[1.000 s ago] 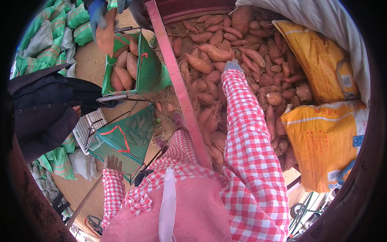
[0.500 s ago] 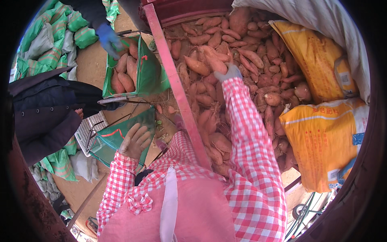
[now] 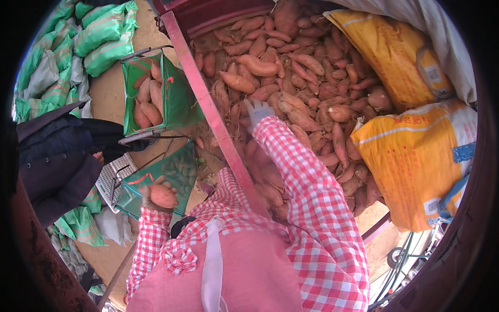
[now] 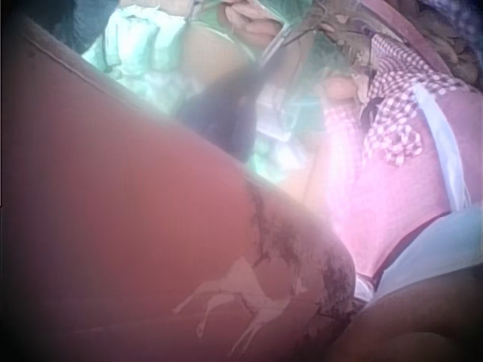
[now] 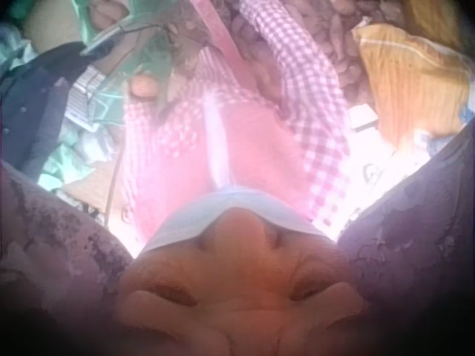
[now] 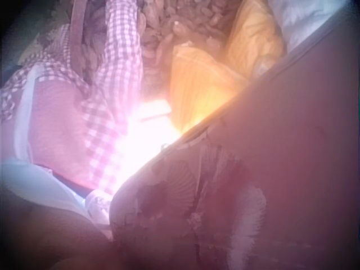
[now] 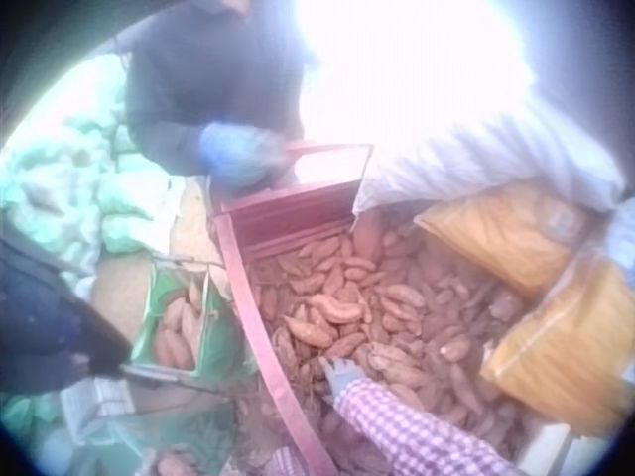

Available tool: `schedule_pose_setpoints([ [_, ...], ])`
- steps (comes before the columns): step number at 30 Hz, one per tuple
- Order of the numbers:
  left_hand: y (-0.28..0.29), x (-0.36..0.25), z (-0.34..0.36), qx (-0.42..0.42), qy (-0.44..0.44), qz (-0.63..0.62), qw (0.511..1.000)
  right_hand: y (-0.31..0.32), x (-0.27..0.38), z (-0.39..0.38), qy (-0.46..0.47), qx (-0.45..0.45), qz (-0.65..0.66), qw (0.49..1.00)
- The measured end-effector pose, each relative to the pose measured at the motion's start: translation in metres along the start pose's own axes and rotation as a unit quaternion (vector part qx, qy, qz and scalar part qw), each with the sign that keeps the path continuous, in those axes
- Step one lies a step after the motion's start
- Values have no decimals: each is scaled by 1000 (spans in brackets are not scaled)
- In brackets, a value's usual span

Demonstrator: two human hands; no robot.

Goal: The person picks sweet potatoes from a large pile in a cart, removes attached roots and debris by hand, and places them into a green weighing bag. Another person assists by handling the bag and moving filled bags aside.

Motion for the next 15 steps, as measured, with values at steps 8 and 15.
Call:
schedule_pose_setpoints([
  [8, 161, 6, -49, -371, 6, -39, 928, -29, 7, 33, -64, 90, -106, 988],
  [15, 139, 14, -49, -251, -8, 33, 968, -12, 15, 28, -83, 63, -56, 993],
])
Point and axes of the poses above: each hand's wrist, its own z-axis towards the middle knuckle, its own y-axis out of the back of the hand, x = y × z, the point moved 3 cm from there along z, towards the middle knuckle, and after that the axes turned 11 degrees about z, right-handed, at the moved point
